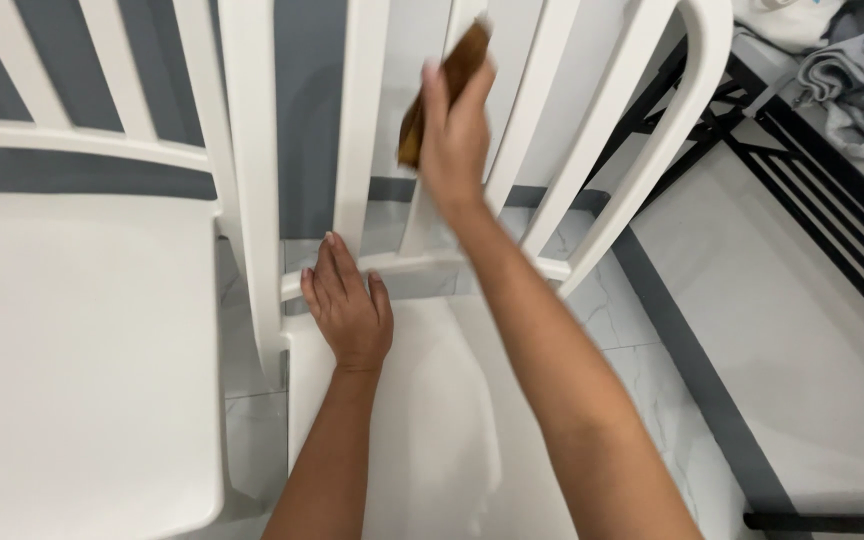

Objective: Wiping down the seat and backrest slats of a white wooden chair with a cloth.

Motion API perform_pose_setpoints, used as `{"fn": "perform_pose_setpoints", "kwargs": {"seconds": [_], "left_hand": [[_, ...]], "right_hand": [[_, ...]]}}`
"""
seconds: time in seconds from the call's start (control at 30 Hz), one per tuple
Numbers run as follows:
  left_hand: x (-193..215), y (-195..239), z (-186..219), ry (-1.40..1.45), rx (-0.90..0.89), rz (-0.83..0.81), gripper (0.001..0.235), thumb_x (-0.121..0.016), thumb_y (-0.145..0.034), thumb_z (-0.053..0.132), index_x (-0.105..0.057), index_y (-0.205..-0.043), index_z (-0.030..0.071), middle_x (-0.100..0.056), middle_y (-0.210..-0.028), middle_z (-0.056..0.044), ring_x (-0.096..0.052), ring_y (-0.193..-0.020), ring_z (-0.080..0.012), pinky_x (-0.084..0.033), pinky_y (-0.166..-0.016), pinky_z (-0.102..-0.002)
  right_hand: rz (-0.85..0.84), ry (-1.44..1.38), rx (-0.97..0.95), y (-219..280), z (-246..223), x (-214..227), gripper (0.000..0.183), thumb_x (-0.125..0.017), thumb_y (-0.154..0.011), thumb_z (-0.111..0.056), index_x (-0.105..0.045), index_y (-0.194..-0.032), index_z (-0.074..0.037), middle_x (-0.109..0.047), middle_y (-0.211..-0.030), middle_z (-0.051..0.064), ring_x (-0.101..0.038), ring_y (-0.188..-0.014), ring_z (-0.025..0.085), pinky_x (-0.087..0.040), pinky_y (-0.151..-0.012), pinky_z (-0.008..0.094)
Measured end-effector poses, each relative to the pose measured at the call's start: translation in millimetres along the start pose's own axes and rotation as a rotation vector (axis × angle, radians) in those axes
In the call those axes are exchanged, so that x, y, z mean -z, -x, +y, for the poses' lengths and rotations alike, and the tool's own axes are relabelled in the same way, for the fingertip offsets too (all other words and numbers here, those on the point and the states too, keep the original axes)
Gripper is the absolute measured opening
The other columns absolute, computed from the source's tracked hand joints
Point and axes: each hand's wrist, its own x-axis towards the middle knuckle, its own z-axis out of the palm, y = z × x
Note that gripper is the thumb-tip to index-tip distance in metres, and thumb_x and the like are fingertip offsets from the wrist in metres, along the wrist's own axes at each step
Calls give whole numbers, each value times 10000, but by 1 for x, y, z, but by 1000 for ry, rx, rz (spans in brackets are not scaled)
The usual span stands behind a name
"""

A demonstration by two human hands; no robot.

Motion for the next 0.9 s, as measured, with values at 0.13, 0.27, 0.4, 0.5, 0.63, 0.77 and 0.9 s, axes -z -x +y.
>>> {"fn": "perform_pose_setpoints", "kwargs": {"seconds": [0.13, 0.27, 0.4, 0.5, 0.63, 0.77, 0.9], "left_hand": [[-1, 2, 0, 2, 9, -22, 615, -536, -1025, 146, -315, -1583, 13, -527, -1509, -181, -591, -1292, -297, -309, -1223, -470], [1, 2, 0, -12, 1, -16, 621, -547, -1020, 138, -315, -1583, 19, -540, -1498, -178, -595, -1288, -299, -315, -1219, -467], [0, 1, 1, -22, -4, -6, 625, -560, -1006, 127, -330, -1574, 3, -537, -1497, -178, -601, -1270, -291, -300, -1225, -450], [-1, 1, 1, -2, 15, -13, 644, -565, -1002, 128, -311, -1582, 8, -529, -1501, -176, -580, -1303, -294, -298, -1225, -467], [-3, 1, 1, 14, 28, -25, 661, -563, -996, 125, -292, -1588, 13, -520, -1511, -180, -570, -1313, -299, -287, -1226, -487], [-4, 1, 1, 2, 33, -17, 677, -581, -982, 119, -298, -1589, 14, -528, -1503, -179, -594, -1263, -300, -289, -1227, -481], [-15, 4, -7, 15, 8, -2, 708, -610, -965, 153, -314, -1593, 16, -498, -1508, -171, -571, -1283, -300, -232, -1229, -462]], "right_hand": [[62, 106, 171, -85, 16, 4, 354, -364, -1004, -422, -491, -941, -97, -533, -799, 51, -534, -758, 197, -447, -710, 376], [82, -111, 217, -86, 31, 1, 264, -384, -1003, -179, -261, -769, -174, -284, -731, -48, -272, -681, 103, -280, -624, 315], [15, -263, -58, -27, 34, 7, 608, -436, -933, -623, -599, -1184, -93, -655, -1008, 49, -614, -960, 163, -500, -868, 303], [-93, -452, -206, 2, 51, 10, 486, -542, -929, -552, -603, -1112, -106, -661, -988, 26, -643, -945, 166, -545, -849, 302], [-180, -313, -265, -9, 29, 22, 575, -555, -850, -622, -611, -1056, -89, -685, -985, 42, -672, -938, 181, -561, -827, 297], [-221, -232, -268, -54, 12, 26, 778, -559, -701, -738, -632, -1055, -49, -711, -982, 70, -693, -915, 191, -590, -816, 303], [-175, -341, -309, -85, 19, 17, 712, -641, -689, -646, -645, -1047, -31, -693, -891, 58, -669, -798, 178, -565, -683, 298]]}}
